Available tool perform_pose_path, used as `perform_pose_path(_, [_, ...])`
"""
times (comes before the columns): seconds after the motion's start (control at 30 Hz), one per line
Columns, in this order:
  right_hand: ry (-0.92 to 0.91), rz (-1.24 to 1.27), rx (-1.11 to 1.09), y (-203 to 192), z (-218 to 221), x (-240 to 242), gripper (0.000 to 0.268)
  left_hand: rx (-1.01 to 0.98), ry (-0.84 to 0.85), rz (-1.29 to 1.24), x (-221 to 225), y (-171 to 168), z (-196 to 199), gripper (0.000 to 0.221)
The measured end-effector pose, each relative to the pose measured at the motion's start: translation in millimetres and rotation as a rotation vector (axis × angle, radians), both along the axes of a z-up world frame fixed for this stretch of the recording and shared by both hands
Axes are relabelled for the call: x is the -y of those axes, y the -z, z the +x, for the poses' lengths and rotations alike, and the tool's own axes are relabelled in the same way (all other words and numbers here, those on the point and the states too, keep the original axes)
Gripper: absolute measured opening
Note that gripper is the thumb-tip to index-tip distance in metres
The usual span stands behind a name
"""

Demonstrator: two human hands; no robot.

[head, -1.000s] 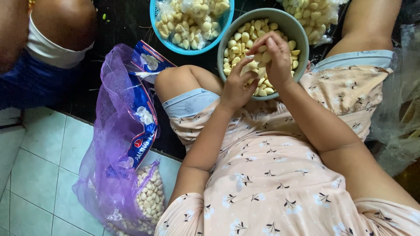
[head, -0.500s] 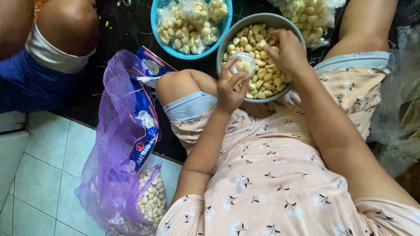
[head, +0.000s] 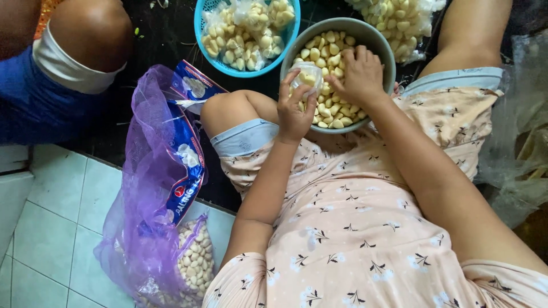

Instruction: The person sits on the floor and packs peeled garlic cloves from a bowl into small plastic bags. They repeatedly scoop cloves, place them into bags, and set the filled bags into a nearby basket.

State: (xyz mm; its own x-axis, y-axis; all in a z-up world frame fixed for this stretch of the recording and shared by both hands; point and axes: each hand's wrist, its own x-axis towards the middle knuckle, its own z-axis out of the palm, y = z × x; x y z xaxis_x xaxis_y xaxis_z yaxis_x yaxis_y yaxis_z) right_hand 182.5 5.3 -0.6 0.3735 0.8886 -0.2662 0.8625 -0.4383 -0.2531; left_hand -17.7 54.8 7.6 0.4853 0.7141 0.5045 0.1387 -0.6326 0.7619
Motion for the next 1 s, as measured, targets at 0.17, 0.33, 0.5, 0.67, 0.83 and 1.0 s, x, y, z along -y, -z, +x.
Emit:
perform_pose_path(0.17, [-0.099, 0.195, 0.235, 23.6, 7.4, 2.7, 0.076, -0.008, 0.005, -0.012, 0.1, -1.1, 1.3, 0.002])
perform_pose_path(0.33, [-0.085, 0.161, 0.233, 22.0, 11.0, -0.4, 0.078, -0.01, 0.003, -0.01, -0.2, 0.5, 0.6, 0.002])
perform_pose_path(0.5, [0.005, -0.031, 0.066, -1.4, 7.9, -5.8, 0.08, -0.007, 0.013, -0.03, 0.2, 0.7, 0.3, 0.004])
perform_pose_path(0.67, [-0.027, 0.102, -0.056, 1.3, 9.9, -0.1, 0.078, -0.024, 0.002, -0.012, 1.3, -3.2, 1.2, 0.003])
perform_pose_path(0.83, [-0.066, 0.153, -0.024, -1.3, 6.7, 1.8, 0.071, -0.02, 0.003, -0.012, 1.8, -3.0, 1.7, 0.002])
perform_pose_path(1.0, [-0.168, 0.439, 0.159, 32.0, 5.1, 5.0, 0.063, 0.029, -0.111, 0.031, -4.4, 28.9, 5.8, 0.007])
